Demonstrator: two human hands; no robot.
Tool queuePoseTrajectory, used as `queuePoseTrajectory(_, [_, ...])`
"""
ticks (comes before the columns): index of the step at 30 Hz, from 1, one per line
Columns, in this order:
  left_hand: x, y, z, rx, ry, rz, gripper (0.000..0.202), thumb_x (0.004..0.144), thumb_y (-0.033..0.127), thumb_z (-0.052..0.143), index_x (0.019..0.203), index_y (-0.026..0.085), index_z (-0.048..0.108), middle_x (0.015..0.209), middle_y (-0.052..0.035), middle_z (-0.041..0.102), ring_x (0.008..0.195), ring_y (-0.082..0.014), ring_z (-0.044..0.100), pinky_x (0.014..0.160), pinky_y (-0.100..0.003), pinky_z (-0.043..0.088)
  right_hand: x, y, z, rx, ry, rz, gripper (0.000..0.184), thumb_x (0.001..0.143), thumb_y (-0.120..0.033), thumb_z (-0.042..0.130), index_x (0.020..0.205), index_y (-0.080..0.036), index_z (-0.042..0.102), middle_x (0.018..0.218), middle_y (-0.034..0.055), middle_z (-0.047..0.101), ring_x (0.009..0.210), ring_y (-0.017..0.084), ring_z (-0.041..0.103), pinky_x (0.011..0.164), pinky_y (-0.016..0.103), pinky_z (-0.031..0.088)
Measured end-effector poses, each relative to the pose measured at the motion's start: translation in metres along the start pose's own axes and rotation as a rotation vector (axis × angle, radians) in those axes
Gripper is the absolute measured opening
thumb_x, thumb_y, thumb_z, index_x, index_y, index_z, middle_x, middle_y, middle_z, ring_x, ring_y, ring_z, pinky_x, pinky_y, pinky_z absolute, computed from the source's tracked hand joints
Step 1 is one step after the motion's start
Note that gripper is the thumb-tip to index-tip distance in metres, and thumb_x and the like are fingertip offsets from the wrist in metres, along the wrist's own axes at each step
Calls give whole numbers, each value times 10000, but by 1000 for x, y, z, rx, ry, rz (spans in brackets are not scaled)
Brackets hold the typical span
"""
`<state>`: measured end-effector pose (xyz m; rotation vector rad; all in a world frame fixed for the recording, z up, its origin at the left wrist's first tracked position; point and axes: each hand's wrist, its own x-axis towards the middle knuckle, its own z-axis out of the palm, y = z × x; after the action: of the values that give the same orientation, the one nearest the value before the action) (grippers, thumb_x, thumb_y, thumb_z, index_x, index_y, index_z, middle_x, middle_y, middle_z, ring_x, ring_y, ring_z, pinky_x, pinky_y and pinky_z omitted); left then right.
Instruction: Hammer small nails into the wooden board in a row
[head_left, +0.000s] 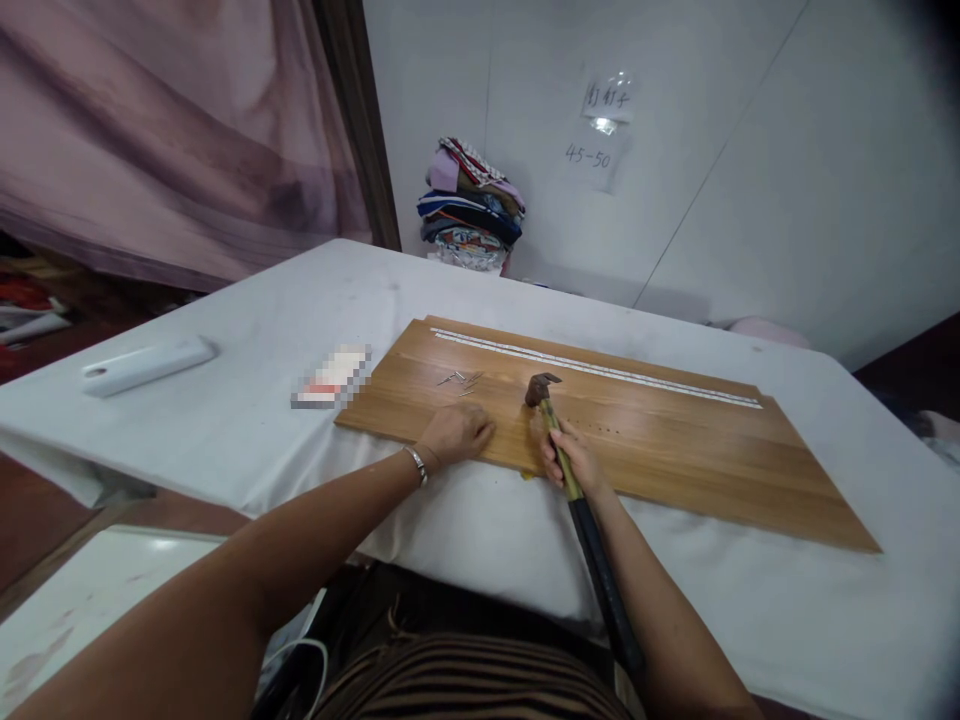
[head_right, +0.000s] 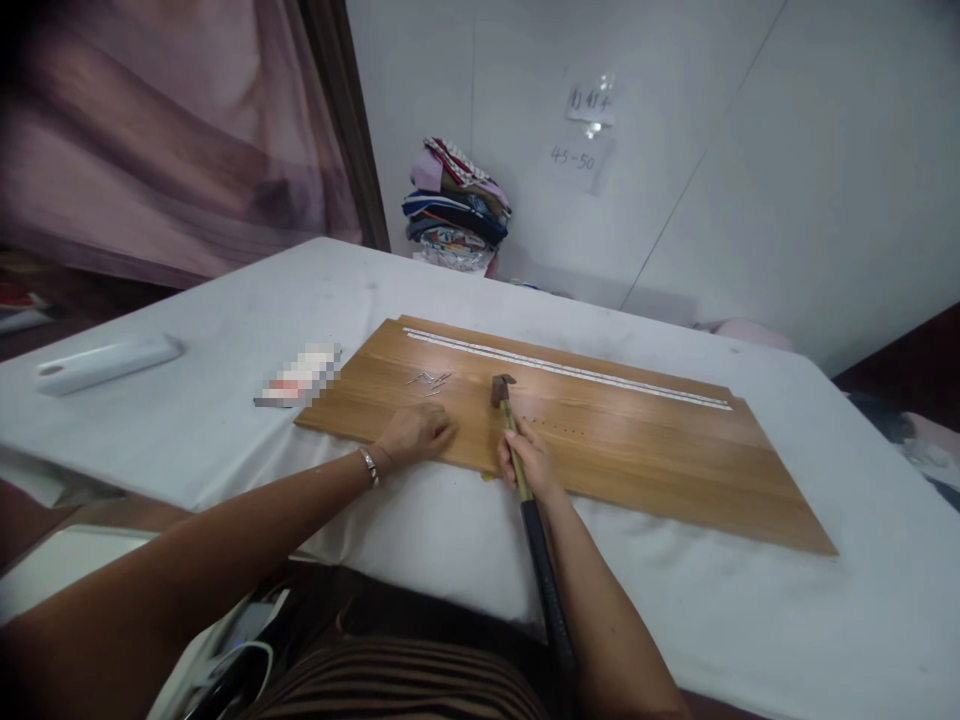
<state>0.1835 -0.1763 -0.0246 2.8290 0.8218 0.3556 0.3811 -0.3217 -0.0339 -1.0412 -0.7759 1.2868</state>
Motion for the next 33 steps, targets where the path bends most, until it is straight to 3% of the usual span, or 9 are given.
queuePoseTrajectory(15, [-1,0,-1,29,-10,-5,335,999,294,537,720,175,680,785,-72,697,753,-198,623,714,-325,419,0,-1,0,-6,0,8,446,820,-531,755,1062,-259,497,606,-129,551,317,63,400,284,181,333])
queuePoseTrajectory(24, [-1,-1,-1,33,0,4,343,997,283,532,708,178,684,765,-69,693,748,-188,616,716,-315,417,-1,-1,-1,-13,-2,-6,481,849,-505,729,1193,-256,503,615,-127,551,322,69,403,288,187,333])
queuePoseTrajectory(33, [-1,-1,-1,31,-6,-10,344,1000,302,536,711,182,680,776,-68,702,745,-191,625,714,-317,421,-2,-5,3,-23,16,12,521,819,-513,744,1202,-252,506,592,-133,545,313,68,399,283,185,326])
